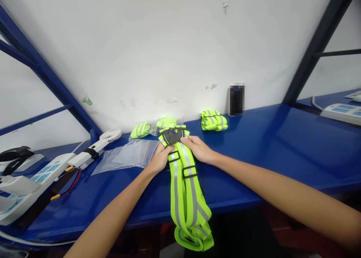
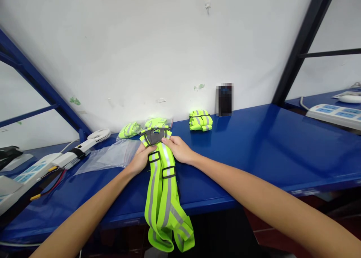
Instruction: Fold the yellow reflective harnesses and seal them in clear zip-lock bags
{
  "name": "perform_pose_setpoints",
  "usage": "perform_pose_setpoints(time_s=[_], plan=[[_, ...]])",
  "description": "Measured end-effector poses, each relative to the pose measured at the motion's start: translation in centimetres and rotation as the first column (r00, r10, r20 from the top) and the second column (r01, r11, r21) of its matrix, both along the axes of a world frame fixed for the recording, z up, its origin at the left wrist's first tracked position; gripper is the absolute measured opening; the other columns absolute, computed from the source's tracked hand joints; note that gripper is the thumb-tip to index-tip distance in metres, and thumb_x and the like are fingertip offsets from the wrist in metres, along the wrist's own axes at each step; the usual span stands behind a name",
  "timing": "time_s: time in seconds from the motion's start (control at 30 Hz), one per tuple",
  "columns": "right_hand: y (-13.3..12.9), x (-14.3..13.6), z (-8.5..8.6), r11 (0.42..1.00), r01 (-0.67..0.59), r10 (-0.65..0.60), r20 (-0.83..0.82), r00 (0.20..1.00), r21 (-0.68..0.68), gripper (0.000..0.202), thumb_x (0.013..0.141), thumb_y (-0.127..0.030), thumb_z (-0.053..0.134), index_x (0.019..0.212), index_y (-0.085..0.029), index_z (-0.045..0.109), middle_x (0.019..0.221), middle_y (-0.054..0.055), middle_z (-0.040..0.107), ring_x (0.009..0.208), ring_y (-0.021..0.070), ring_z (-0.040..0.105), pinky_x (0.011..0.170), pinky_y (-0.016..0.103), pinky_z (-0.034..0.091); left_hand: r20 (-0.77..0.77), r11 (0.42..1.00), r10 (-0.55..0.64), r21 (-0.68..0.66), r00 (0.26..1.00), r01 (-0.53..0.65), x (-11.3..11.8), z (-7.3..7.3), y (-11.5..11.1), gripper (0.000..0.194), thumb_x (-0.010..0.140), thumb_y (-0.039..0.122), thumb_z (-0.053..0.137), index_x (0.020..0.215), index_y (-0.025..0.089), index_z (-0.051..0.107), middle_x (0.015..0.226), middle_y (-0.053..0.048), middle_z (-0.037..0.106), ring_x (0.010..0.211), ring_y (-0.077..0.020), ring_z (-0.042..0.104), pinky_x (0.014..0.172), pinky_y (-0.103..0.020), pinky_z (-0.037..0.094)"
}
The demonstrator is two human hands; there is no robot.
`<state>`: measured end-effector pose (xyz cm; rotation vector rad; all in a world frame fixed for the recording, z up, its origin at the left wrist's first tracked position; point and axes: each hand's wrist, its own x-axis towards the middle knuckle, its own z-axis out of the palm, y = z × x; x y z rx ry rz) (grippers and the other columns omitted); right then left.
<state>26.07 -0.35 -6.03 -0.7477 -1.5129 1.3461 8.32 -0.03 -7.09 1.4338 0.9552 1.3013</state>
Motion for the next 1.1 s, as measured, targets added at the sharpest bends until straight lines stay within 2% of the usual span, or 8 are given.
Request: perform_pose_setpoints(time_s=[0.13, 0.23, 0.37, 0.5, 0.6, 0.73, 0.87, 1.1], plan=[[0.1, 0.0, -0.2, 0.988, 0.072, -0.082, 0.067, 0.994, 0.140, 0.039, 0.089, -0.052, 0.052, 0.085, -0.014, 0.061, 0.082, 0.003, 0.066, 0.075, 0.0166, 0.058, 0.067, 0.027, 0.045, 0.062, 0.994, -0.108, -0.005, 0.992, 0.109, 0.3, 0.6, -0.2, 0.048, 0.073, 0.032, 0.075, 0.116, 0.017, 0.059, 0.114, -0.008, 0.070, 0.108, -0.0267, 0.064, 0.096, -0.040, 0.048], [0.2, 0.0, -0.4, 0.978, 0.110, -0.133, 0.121, 0.984, 0.180, 0.036, 0.091, -0.049, 0.050, 0.084, -0.015, 0.060, 0.081, 0.003, 0.065, 0.076, 0.0175, 0.058, 0.068, 0.028, 0.046, 0.086, 0.994, -0.109, 0.004, 0.990, 0.109, 0.3, 0.5, -0.1, 0.052, 0.070, 0.031, 0.079, 0.116, 0.018, 0.058, 0.113, -0.008, 0.071, 0.102, -0.0252, 0.067, 0.093, -0.039, 0.050], [0.0, 0.0, -0.4, 0.992, 0.052, -0.056, 0.030, 0.998, 0.116, 0.032, 0.089, -0.047, 0.054, 0.102, -0.018, 0.059, 0.089, 0.003, 0.068, 0.078, 0.0191, 0.063, 0.071, 0.031, 0.051, 0.183, 0.984, -0.144, -0.074, 0.973, 0.159, 0.6, 1.0, -0.5, 0.050, 0.073, 0.038, 0.074, 0.117, 0.018, 0.060, 0.113, -0.009, 0.071, 0.105, -0.0290, 0.066, 0.094, -0.042, 0.049], [-0.5, 0.0, 0.1, 0.999, -0.010, 0.013, -0.112, 0.994, 0.032, 0.048, 0.087, -0.044, 0.060, 0.129, -0.026, 0.046, 0.092, 0.002, 0.070, 0.070, 0.0178, 0.066, 0.066, 0.030, 0.053, 0.284, 0.944, -0.244, -0.152, 0.927, 0.294, 1.0, 2.2, -1.1, 0.058, 0.082, 0.057, 0.056, 0.123, 0.016, 0.062, 0.116, -0.011, 0.071, 0.116, -0.0325, 0.061, 0.100, -0.045, 0.045], [-0.8, -0.1, 0.5, 0.999, -0.030, 0.028, -0.165, 0.986, -0.014, 0.053, 0.084, -0.040, 0.064, 0.131, -0.025, 0.047, 0.092, 0.001, 0.072, 0.070, 0.0181, 0.068, 0.067, 0.031, 0.054, 0.301, 0.925, -0.275, -0.177, 0.913, 0.337, 0.9, 2.7, -1.2, 0.065, 0.086, 0.066, 0.044, 0.127, 0.018, 0.060, 0.116, -0.010, 0.071, 0.119, -0.0318, 0.060, 0.102, -0.045, 0.044], [-0.8, -0.3, 0.7, 0.995, -0.049, 0.027, -0.237, 0.971, -0.088, 0.048, 0.078, -0.037, 0.070, 0.122, -0.022, 0.056, 0.091, 0.002, 0.073, 0.075, 0.0198, 0.070, 0.076, 0.035, 0.055, 0.289, 0.893, -0.306, -0.245, 0.907, 0.379, 0.7, 2.6, -0.8, 0.073, 0.085, 0.075, 0.038, 0.126, 0.018, 0.061, 0.115, -0.011, 0.071, 0.117, -0.0310, 0.061, 0.100, -0.043, 0.046], [-0.7, -0.3, 0.5, 0.995, -0.043, 0.023, -0.223, 0.975, -0.087, 0.045, 0.077, -0.037, 0.070, 0.117, -0.020, 0.059, 0.092, 0.003, 0.073, 0.079, 0.0205, 0.070, 0.078, 0.036, 0.055, 0.301, 0.865, -0.331, -0.282, 0.894, 0.415, 0.3, 2.5, -0.4, 0.065, 0.084, 0.068, 0.047, 0.126, 0.020, 0.060, 0.117, -0.010, 0.070, 0.110, -0.0305, 0.064, 0.096, -0.043, 0.048], [-0.3, 0.2, 0.5, 0.994, 0.049, -0.043, -0.071, 0.997, 0.094, 0.056, 0.076, -0.022, 0.066, 0.130, -0.022, 0.051, 0.121, 0.006, 0.064, 0.106, 0.0213, 0.063, 0.092, 0.034, 0.051, 0.404, 0.920, -0.133, -0.289, 0.905, 0.264, -0.1, 2.8, -0.5, 0.050, 0.075, 0.041, 0.071, 0.120, 0.026, 0.054, 0.105, -0.005, 0.070, 0.103, -0.0269, 0.066, 0.094, -0.044, 0.049]])
